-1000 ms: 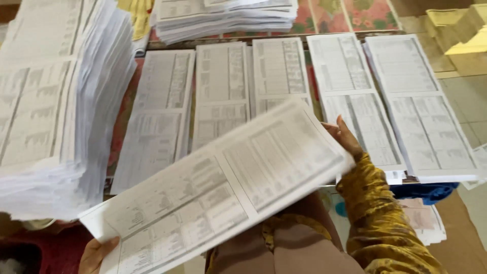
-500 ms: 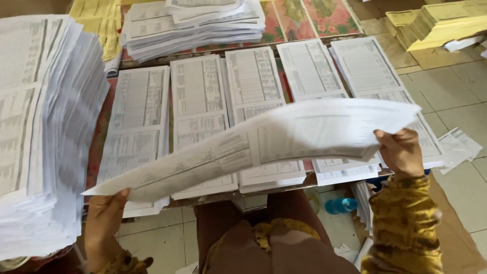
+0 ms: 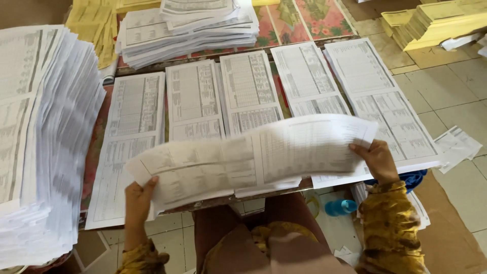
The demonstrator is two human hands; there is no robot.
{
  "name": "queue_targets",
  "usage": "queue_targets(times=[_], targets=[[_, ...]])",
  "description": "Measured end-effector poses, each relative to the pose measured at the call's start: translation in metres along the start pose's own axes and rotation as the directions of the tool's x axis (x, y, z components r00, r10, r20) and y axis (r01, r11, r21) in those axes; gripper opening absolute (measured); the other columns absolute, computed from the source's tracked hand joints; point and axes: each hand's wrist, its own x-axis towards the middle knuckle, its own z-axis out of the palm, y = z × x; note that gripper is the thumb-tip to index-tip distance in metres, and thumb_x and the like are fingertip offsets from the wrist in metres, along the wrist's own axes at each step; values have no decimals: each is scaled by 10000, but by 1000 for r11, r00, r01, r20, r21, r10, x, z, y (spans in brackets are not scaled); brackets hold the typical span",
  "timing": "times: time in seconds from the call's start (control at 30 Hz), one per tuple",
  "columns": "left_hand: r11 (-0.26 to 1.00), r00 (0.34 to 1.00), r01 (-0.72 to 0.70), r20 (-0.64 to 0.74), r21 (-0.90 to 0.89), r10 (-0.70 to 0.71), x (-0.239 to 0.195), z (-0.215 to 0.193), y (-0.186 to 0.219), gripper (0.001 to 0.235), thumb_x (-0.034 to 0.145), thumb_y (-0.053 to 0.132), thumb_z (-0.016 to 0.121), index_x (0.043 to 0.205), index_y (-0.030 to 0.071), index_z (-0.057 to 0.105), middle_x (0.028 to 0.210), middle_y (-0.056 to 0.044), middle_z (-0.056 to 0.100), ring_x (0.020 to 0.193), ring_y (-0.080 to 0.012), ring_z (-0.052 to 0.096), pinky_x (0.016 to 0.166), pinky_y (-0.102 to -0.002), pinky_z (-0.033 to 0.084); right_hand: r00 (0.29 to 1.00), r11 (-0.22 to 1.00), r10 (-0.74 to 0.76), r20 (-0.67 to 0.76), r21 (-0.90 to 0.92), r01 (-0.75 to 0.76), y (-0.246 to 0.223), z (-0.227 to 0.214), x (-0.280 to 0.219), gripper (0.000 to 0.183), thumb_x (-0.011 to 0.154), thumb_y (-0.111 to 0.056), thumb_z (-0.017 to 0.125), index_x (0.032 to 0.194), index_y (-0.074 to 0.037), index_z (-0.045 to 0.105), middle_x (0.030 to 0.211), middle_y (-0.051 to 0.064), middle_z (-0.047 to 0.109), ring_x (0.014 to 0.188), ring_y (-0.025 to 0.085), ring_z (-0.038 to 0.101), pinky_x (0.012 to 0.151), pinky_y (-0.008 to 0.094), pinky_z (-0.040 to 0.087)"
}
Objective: The person sits on the floor and sorts through a large stack of printed documents. They pick up sheets, flip through them, and place them into separate piles on the tiled floor. Another person is visible in the background handling similar stacks of paper.
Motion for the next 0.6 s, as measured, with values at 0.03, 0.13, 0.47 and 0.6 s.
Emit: queue_targets(times=[0.03, 0.13, 0.47, 0.6], targets=[[1000, 1000, -2, 2, 0, 2, -2, 2, 18, 389, 951, 284, 676, 1211, -4, 711, 1147, -143, 744, 1043, -313, 708, 835, -415, 630, 1000, 1000, 0, -3, 1, 0, -7, 2, -1, 400, 904, -227, 747, 1202, 39, 727, 1205, 187, 755, 1088, 354, 695, 911, 463, 563], [996, 997, 76, -4, 45, -76, -6, 11, 50, 397, 1014, 317, 737, 1188, -40, 741, 914, -239, 719, 818, -313, 633, 796, -523, 533, 992, 988, -126, -6, -88, 125, -24, 14, -8, 321, 923, -207, 819, 1070, 70, 750, 826, 253, 741, 785, 311, 694, 710, 476, 541], [886, 895, 400, 110, 234, -433, 14, 36, -8, 847, 969, 392, 726, 1549, -130, 396, 1508, -392, 475, 1401, -496, 473, 1109, -647, 412, 997, 940, 81, -3, -331, -78, 130, 28, 79, 676, 867, -206, 843, 1478, -59, 594, 950, 238, 771, 934, 334, 738, 806, 452, 581], [851, 864, 422, 144, 312, -482, -3, 55, 20, 972, 956, 480, 711, 1607, -99, 280, 1623, -371, 319, 1514, -491, 323, 1189, -663, 305, 993, 929, 73, 87, -367, -36, 102, 41, 63, 654, 818, -210, 863, 1422, -64, 660, 921, 218, 789, 898, 332, 746, 795, 455, 584]])
